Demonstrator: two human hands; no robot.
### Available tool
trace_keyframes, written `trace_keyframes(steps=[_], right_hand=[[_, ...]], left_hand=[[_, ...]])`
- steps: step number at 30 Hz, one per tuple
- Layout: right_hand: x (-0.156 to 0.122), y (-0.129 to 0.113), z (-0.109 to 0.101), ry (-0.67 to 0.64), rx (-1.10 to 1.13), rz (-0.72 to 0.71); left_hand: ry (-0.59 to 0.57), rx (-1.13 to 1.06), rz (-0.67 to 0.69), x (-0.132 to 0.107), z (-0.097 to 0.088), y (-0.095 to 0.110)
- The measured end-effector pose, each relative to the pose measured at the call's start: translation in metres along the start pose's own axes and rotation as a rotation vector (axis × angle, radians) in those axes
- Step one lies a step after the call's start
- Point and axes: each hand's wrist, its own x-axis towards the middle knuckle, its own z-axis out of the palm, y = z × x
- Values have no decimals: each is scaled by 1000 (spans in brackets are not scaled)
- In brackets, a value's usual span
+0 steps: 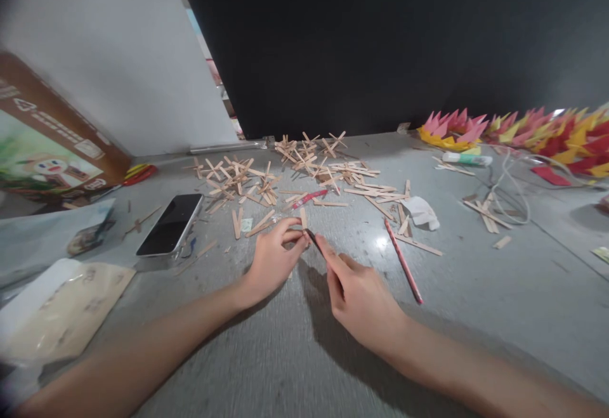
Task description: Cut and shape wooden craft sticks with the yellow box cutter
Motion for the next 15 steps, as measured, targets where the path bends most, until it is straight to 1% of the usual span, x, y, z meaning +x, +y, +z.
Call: trace_keyframes(steps=[5,10,15], right_hand=[[1,-3,0,-24,81,37],[2,-3,0,-21,154,52],[0,-7,2,-26,170,72]], left_hand=[[16,-29,-21,1,0,0],[7,-115,-37,2,1,-2],[6,-132,-45,3,1,-5]])
